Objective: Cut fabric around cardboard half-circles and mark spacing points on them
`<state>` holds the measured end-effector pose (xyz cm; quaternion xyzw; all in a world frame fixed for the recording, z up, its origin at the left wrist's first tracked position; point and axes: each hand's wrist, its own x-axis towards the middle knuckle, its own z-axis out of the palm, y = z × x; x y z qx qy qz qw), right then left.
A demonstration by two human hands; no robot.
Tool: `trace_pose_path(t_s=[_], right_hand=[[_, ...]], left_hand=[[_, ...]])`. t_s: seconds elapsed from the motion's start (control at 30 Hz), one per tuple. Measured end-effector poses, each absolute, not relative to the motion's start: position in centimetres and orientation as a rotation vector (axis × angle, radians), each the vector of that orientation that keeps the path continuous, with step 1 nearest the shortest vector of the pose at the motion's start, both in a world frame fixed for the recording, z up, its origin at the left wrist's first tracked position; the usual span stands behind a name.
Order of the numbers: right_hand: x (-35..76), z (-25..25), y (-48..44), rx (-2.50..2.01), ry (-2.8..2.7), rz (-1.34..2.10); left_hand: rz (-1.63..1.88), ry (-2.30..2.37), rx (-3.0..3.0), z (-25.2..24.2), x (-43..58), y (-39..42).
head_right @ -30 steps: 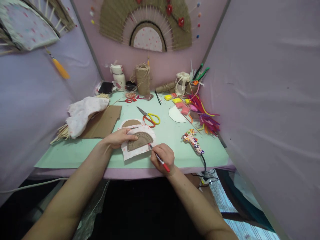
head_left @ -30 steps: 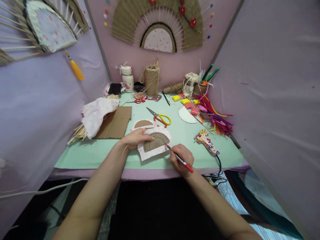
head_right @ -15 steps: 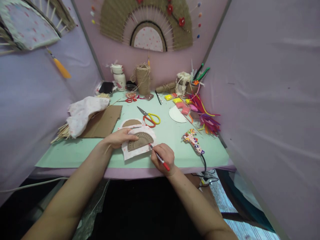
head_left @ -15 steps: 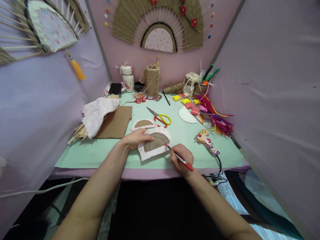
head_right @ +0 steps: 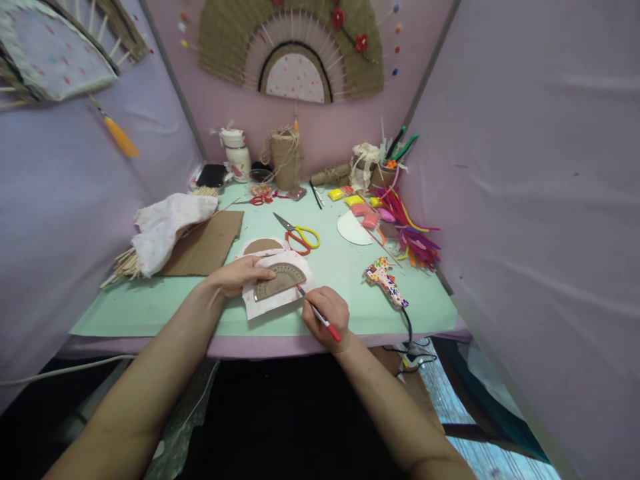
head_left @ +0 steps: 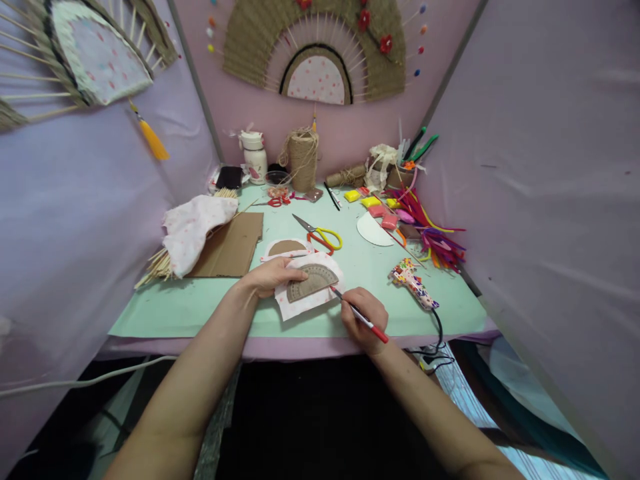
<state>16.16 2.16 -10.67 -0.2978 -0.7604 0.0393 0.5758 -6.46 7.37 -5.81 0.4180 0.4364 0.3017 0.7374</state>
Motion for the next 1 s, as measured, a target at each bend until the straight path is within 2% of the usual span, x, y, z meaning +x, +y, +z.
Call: trace_pose_path(t_s=[0.57, 1.0], right_hand=[[16.2, -10.4, 2.0, -0.761, -1.806, 0.142], [13.6, -10.2, 0.3, -0.551, -1.872, 0.23]], left_hand=[[0.685, 0.973, 0.935, -6.0, -6.4, 7.4], [0.649, 0.952, 0.93, -6.0, -6.3, 7.3]])
